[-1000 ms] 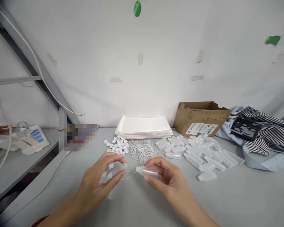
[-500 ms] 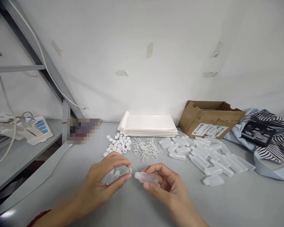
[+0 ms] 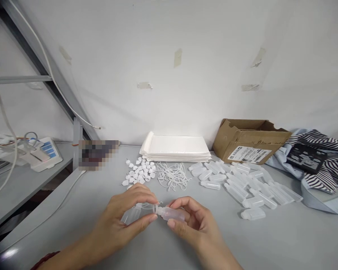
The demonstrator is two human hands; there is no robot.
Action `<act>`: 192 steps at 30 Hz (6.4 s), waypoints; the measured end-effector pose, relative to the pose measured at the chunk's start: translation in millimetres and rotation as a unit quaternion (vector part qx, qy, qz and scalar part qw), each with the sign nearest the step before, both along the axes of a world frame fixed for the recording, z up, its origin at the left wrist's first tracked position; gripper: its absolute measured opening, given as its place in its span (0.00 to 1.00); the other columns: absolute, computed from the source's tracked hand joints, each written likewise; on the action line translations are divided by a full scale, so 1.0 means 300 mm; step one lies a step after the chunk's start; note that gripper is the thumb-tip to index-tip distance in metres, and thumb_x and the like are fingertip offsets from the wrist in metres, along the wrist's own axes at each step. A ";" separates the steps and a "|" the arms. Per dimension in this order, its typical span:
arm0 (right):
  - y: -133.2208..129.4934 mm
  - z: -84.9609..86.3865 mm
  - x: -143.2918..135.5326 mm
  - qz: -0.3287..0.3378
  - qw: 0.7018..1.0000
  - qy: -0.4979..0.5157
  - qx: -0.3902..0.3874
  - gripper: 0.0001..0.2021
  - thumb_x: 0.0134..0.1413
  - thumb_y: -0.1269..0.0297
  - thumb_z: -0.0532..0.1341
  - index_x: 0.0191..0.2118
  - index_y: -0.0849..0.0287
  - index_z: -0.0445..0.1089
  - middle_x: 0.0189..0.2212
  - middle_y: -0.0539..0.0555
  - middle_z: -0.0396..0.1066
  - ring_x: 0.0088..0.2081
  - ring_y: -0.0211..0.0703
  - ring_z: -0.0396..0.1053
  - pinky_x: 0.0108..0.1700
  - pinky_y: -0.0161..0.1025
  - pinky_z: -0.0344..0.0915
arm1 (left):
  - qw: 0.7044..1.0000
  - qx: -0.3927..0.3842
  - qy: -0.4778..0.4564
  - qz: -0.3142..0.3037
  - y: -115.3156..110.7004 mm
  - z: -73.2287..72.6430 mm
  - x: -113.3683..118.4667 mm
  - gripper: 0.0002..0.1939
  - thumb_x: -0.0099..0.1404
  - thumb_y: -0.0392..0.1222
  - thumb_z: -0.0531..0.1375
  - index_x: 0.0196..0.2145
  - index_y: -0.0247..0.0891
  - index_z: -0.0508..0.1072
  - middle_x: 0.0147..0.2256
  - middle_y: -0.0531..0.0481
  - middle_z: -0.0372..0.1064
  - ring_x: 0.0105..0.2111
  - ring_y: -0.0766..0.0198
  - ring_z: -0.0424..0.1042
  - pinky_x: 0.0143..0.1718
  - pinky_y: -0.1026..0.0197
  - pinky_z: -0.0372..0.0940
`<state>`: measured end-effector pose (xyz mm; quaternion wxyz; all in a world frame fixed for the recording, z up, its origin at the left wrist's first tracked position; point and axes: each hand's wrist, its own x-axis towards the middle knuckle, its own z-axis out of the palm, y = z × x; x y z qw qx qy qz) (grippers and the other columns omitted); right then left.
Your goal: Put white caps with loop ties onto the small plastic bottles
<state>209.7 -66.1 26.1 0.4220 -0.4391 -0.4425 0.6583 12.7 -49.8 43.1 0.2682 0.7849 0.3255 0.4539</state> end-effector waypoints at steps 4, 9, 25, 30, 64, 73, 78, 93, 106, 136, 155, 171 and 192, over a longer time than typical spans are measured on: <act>0.001 0.000 0.000 0.006 1.000 0.015 -0.008 0.12 0.43 0.58 0.69 0.33 0.56 0.70 0.34 0.50 0.72 0.36 0.38 0.67 0.40 0.33 0.62 | 1.000 -0.008 -0.013 -0.015 -0.005 -0.004 0.004 0.10 0.58 0.29 0.62 0.39 0.36 0.73 0.32 0.49 0.73 0.34 0.64 0.69 0.37 0.61 0.66; -0.002 -0.002 -0.001 0.024 0.999 0.033 -0.017 0.12 0.44 0.58 0.69 0.33 0.56 0.69 0.33 0.49 0.72 0.36 0.36 0.66 0.39 0.32 0.61 | 0.999 -0.028 0.000 -0.023 -0.010 -0.010 0.008 0.09 0.57 0.30 0.62 0.38 0.36 0.74 0.32 0.49 0.73 0.34 0.63 0.69 0.36 0.61 0.66; -0.010 -0.026 0.007 0.090 0.996 0.014 0.017 0.12 0.48 0.58 0.67 0.35 0.56 0.67 0.28 0.47 0.70 0.29 0.33 0.64 0.33 0.30 0.59 | 0.989 -0.139 0.056 -0.016 -0.026 -0.008 0.017 0.04 0.58 0.35 0.62 0.33 0.38 0.76 0.29 0.52 0.72 0.32 0.65 0.69 0.35 0.63 0.62; -0.023 -0.028 -0.001 0.067 0.976 -0.146 0.144 0.08 0.54 0.58 0.62 0.37 0.55 0.68 0.29 0.49 0.71 0.29 0.37 0.67 0.31 0.32 0.63 | 0.971 -0.229 0.065 0.013 -0.035 -0.005 0.026 0.04 0.58 0.40 0.62 0.28 0.38 0.76 0.26 0.54 0.71 0.29 0.66 0.67 0.34 0.63 0.60; -0.030 -0.016 -0.023 0.184 0.980 -0.027 0.069 0.21 0.58 0.45 0.54 0.46 0.59 0.61 0.24 0.49 0.66 0.29 0.38 0.65 0.36 0.38 0.60 | 0.984 -0.171 0.021 -0.031 -0.028 0.001 0.013 0.04 0.62 0.38 0.59 0.35 0.39 0.74 0.29 0.53 0.67 0.31 0.67 0.68 0.34 0.65 0.64; -0.030 -0.019 -0.025 0.203 0.979 -0.018 -0.008 0.21 0.57 0.44 0.54 0.39 0.59 0.64 0.22 0.48 0.63 0.25 0.35 0.60 0.33 0.35 0.59 | 0.992 -0.099 0.075 -0.035 -0.021 0.001 0.005 0.06 0.64 0.36 0.58 0.37 0.41 0.75 0.33 0.51 0.67 0.34 0.65 0.69 0.36 0.64 0.66; -0.038 -0.025 -0.043 0.170 0.985 0.003 0.023 0.19 0.58 0.45 0.54 0.37 0.59 0.62 0.23 0.47 0.62 0.24 0.34 0.60 0.31 0.35 0.60 | 0.993 0.097 0.060 0.002 -0.024 -0.049 0.023 0.17 0.63 0.27 0.55 0.49 0.38 0.67 0.38 0.47 0.72 0.36 0.62 0.69 0.38 0.61 0.68; -0.070 0.006 -0.063 0.216 0.968 -0.124 0.038 0.19 0.58 0.45 0.53 0.40 0.57 0.64 0.24 0.47 0.63 0.25 0.34 0.59 0.29 0.33 0.58 | 0.997 -0.010 0.017 0.076 -0.064 -0.019 0.038 0.08 0.55 0.30 0.56 0.24 0.40 0.62 0.43 0.49 0.69 0.48 0.55 0.65 0.47 0.50 0.64; -0.058 0.028 -0.058 0.256 0.944 -0.174 0.113 0.13 0.59 0.50 0.52 0.37 0.55 0.60 0.22 0.46 0.59 0.25 0.36 0.58 0.29 0.34 0.57 | 0.993 -0.043 -0.017 0.109 -0.115 -0.019 0.040 0.39 0.65 0.39 0.54 0.66 0.47 0.35 0.66 0.43 0.41 0.65 0.48 0.42 0.61 0.41 0.49; -0.023 -0.016 -0.029 0.110 0.991 0.044 0.061 0.20 0.54 0.46 0.58 0.44 0.54 0.58 0.29 0.50 0.69 0.33 0.39 0.68 0.36 0.38 0.64 | 0.959 0.217 0.148 0.111 -0.071 -0.064 0.069 0.23 0.56 0.29 0.60 0.50 0.33 0.63 0.44 0.42 0.67 0.47 0.52 0.62 0.48 0.50 0.62; 0.047 -0.085 -0.007 0.056 0.923 -0.227 0.307 0.10 0.61 0.66 0.55 0.38 0.56 0.75 0.29 0.53 0.71 0.30 0.38 0.70 0.32 0.35 0.67 | 0.940 -0.083 0.329 -0.046 0.022 0.008 -0.072 0.24 0.52 0.36 0.65 0.47 0.39 0.64 0.48 0.46 0.64 0.58 0.50 0.51 0.58 0.48 0.55; 0.149 -0.028 -0.092 0.090 0.759 -0.381 0.521 0.10 0.61 0.74 0.52 0.38 0.59 0.70 0.29 0.52 0.72 0.31 0.40 0.68 0.43 0.45 0.63 | 0.951 -0.050 0.303 0.021 0.029 -0.005 -0.079 0.21 0.50 0.31 0.63 0.43 0.38 0.66 0.41 0.48 0.67 0.46 0.53 0.61 0.47 0.50 0.62; 0.121 -0.093 -0.110 0.095 0.698 -0.432 0.564 0.12 0.59 0.78 0.50 0.37 0.59 0.68 0.31 0.54 0.69 0.36 0.43 0.65 0.44 0.46 0.60 | 0.933 -0.072 0.354 -0.007 0.021 -0.004 -0.115 0.23 0.49 0.35 0.66 0.44 0.40 0.67 0.47 0.48 0.66 0.57 0.49 0.56 0.54 0.47 0.61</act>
